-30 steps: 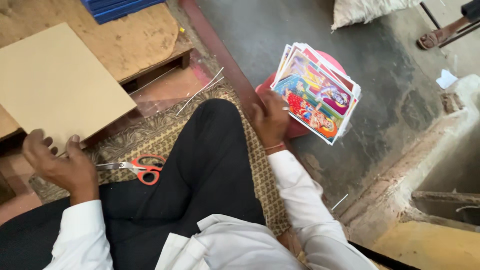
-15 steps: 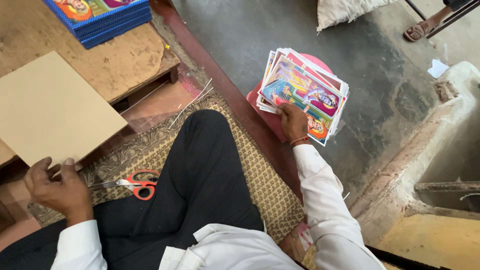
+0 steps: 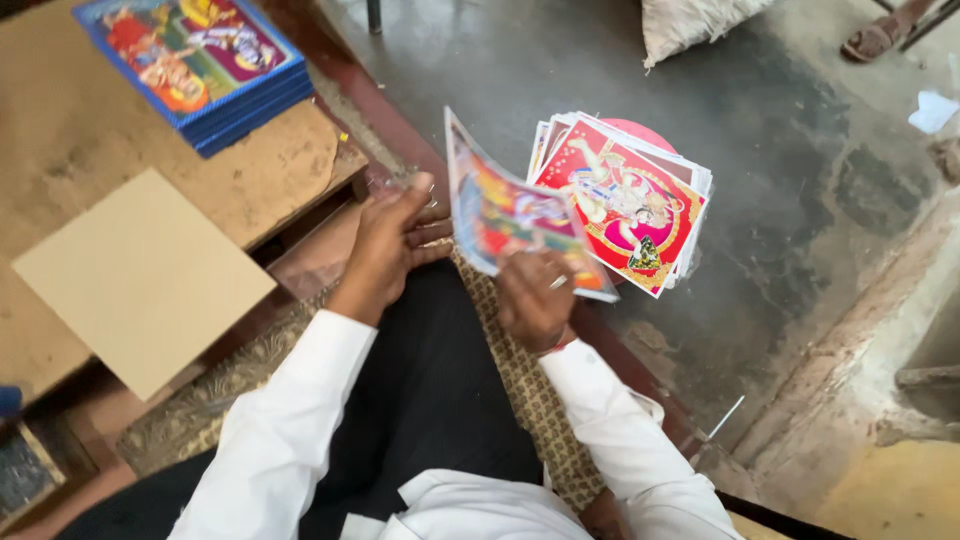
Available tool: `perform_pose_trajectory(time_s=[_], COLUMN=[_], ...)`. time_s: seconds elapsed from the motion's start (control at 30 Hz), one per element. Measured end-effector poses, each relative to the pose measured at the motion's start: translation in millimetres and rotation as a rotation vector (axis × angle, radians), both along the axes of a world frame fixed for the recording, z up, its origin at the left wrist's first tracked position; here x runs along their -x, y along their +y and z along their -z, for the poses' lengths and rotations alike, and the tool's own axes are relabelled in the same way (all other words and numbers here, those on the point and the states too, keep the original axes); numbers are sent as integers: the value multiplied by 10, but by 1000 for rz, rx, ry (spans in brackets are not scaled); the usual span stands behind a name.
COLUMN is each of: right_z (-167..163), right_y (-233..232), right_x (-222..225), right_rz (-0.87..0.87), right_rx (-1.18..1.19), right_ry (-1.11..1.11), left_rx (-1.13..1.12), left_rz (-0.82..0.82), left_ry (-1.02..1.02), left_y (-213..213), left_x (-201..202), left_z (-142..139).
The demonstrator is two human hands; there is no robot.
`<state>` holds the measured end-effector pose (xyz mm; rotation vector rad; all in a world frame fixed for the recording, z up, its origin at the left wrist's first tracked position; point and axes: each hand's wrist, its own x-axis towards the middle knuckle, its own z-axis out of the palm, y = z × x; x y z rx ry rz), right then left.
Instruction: The person sits on the floor and assembles a cardboard frame by cutting a piece of cardboard with scissors, applying blue patterned tape to the edges, and attaching a printed image. The person repeats this process for multiple frames, stacking the finished items on a nearby table.
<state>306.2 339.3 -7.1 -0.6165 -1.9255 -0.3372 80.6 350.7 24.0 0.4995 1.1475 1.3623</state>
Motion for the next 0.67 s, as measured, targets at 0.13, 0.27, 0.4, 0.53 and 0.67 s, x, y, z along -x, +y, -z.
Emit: perform_pose_trajectory(time_s=[0.13, 0.27, 0.4, 0.53, 0.67], right_z=[-33, 7, 4, 118, 441], right_y=[111, 281, 393, 405, 600], right_x=[0, 185, 271, 368, 496], right_rz=[-157, -179, -217, -374, -262], right_rx=[132, 123, 77, 272, 905], right_ry=[-5, 62, 51, 107, 543], left_rx=[-160, -16, -63, -45, -143], left_rz=[-41, -81, -124, -139, -179], left_ry=[262, 648, 820, 935, 1273], left_y=[386, 470, 552, 609, 626], left_x=[-204, -170, -92, 101, 145], left_z=[-242, -254, -191, -342, -716])
